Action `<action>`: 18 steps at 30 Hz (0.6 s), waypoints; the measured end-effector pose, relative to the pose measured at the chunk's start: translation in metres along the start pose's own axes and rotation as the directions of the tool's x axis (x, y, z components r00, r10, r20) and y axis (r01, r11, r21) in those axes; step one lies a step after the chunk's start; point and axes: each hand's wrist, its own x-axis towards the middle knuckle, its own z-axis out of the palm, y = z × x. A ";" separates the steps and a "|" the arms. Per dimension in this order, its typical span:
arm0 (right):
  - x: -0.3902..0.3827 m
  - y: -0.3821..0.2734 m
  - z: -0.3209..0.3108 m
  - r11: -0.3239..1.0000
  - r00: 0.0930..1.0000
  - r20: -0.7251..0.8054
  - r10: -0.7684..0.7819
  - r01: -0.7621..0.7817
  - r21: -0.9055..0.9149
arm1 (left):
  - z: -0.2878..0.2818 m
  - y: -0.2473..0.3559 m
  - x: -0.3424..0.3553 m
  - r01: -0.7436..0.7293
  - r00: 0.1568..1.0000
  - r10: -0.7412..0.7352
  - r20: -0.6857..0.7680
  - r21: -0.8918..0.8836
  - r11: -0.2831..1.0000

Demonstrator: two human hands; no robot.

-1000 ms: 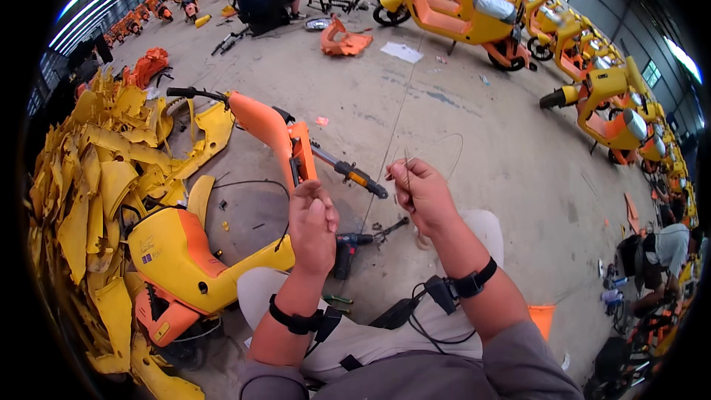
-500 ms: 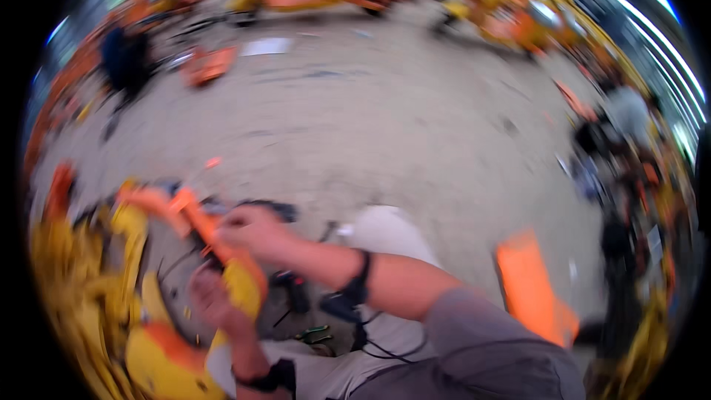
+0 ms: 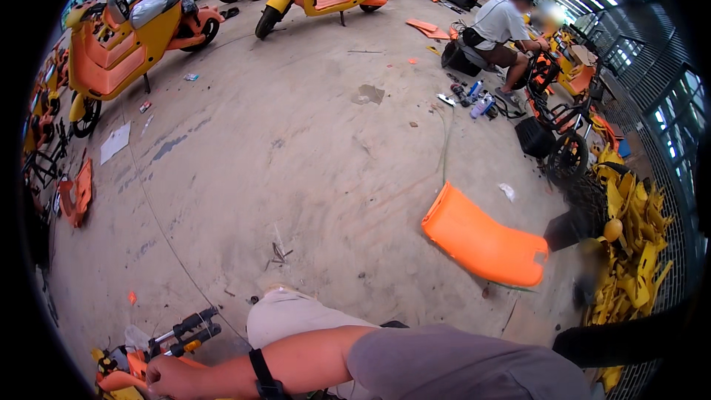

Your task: The person works on the wiring and body panels of an electric scooter frame. They handle several thin wires and use their hands to thread or connect them through the scooter's internal frame components.

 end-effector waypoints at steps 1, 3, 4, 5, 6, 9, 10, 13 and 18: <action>0.008 0.005 -0.002 1.000 1.000 -0.004 0.000 0.000 0.000 | 0.001 -0.003 -0.001 -0.025 1.000 0.025 -0.002 -0.001 1.000; 0.020 0.016 -0.005 0.998 1.000 -0.018 -0.015 0.016 0.068 | 0.000 -0.012 -0.001 -0.073 0.997 0.073 -0.011 -0.004 0.997; 0.023 0.022 -0.006 0.998 1.000 -0.019 -0.013 0.014 0.067 | -0.002 -0.020 0.001 -0.071 0.997 0.071 -0.011 -0.004 0.997; 0.026 0.029 -0.007 0.980 0.982 -0.066 -0.177 0.170 -0.104 | -0.003 -0.028 0.003 -0.103 0.995 0.103 0.007 0.048 0.994; 0.026 0.028 -0.007 0.911 0.938 -0.077 -0.338 0.306 -0.277 | -0.004 -0.034 0.006 -0.134 0.991 0.133 0.017 0.100 0.986; 0.013 0.023 -0.007 0.944 0.968 -0.082 -0.235 0.208 -0.255 | -0.012 -0.040 0.009 -0.102 0.995 0.104 -0.005 0.157 0.982; 0.011 0.014 -0.010 0.944 0.968 -0.080 -0.238 0.212 -0.251 | -0.017 -0.038 0.011 -0.087 0.996 0.092 -0.017 0.170 0.982; 0.008 0.008 -0.016 0.947 0.998 0.005 -0.055 0.053 -0.316 | -0.035 -0.038 0.009 -0.045 0.997 0.056 -0.046 0.214 0.976; -0.007 0.020 0.011 0.885 0.989 0.022 -0.147 0.141 -0.444 | -0.082 -0.052 0.005 0.051 0.997 -0.030 -0.069 0.323 0.945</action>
